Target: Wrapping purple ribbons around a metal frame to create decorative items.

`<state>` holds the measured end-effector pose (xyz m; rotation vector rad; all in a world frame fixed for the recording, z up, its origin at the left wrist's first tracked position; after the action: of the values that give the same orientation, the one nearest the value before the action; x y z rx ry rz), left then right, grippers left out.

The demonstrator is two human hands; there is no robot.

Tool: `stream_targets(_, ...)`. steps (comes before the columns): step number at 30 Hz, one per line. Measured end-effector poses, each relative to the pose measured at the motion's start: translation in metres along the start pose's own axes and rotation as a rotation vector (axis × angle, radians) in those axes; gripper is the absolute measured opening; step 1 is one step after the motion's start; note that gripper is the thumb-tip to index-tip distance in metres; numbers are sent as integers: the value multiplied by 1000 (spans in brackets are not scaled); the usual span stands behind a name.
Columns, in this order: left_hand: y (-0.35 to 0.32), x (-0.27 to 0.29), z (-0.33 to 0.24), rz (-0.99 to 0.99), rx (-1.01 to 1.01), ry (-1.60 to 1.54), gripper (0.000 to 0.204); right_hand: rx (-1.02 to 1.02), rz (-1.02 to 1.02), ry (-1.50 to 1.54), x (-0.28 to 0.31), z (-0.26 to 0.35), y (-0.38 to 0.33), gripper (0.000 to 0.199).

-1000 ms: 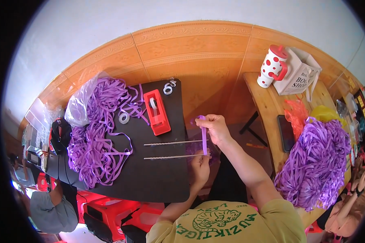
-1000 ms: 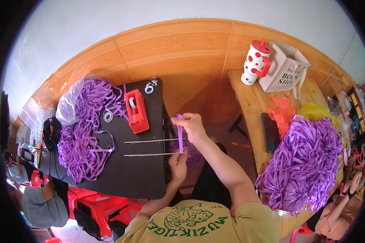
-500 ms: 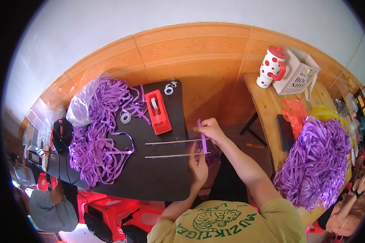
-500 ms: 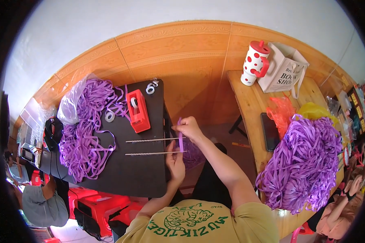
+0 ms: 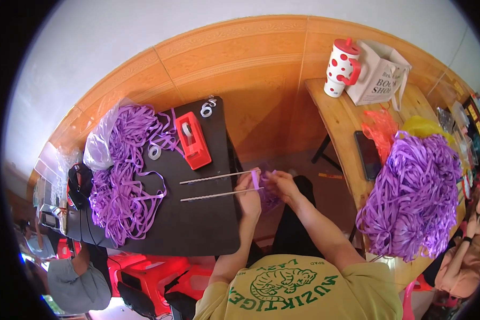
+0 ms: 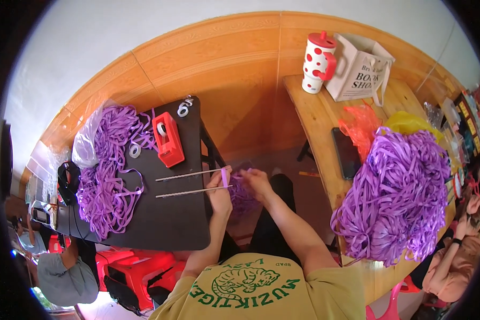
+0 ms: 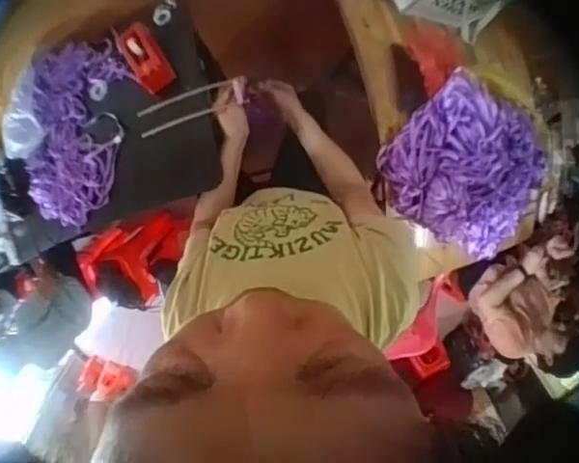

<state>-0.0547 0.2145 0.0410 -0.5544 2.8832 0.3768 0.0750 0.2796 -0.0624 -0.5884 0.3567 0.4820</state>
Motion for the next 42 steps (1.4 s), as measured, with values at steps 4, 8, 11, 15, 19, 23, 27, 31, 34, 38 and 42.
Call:
stream_targets(4, -1, -5, 2, -17, 34, -112, 17, 729, -394, -276, 24, 45, -59, 9)
stream_targets(8, -3, 4, 12, -33, 90, -146, 16, 943, -241, -705, -30, 70, -96, 11)
stream_targets(11, -3, 1, 11, -25, 85, -167, 16, 924, -137, -684, -49, 68, -93, 16)
stream_targets(15, -3, -2, 7, -13, 52, -169, 17, 865, -58, -653, -52, 55, -73, 19)
stream_targets(19, -3, -5, 2, -16, 44, -164, 17, 789, 41, -567, -48, 45, -65, 15)
stream_targets(23, -5, -8, 2, -20, 99, -245, 17, 791, 120, -475, -46, 44, -73, 10)
stream_targets(27, -6, -7, 6, -16, 139, -290, 20, 739, 174, -375, -44, 44, -78, 7)
stream_targets(31, -11, -7, 8, -28, 159, -278, 21, 704, 161, -370, -39, 38, -74, 6)
stream_targets(34, -13, -6, 11, -4, 145, -312, 21, 649, 162, -333, -35, 24, -67, 6)
stream_targets(38, -17, -5, 19, 2, 185, -351, 18, 665, 167, -444, -31, 9, -63, 7)
stream_targets(42, -20, -4, 17, 3, 196, -379, 16, 762, 145, -817, -33, 4, -76, 8)
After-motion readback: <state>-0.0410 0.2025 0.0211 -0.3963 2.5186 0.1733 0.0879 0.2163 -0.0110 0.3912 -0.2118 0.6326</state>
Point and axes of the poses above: each hand's wrist, its own y-axis towards the middle knuckle, its own x-axis out of the back of the hand, z = x × y, the point moved 9 cm from there along y, towards the middle knuckle, and after that the axes turned 12 degrees about z, right-handed, at the moved point
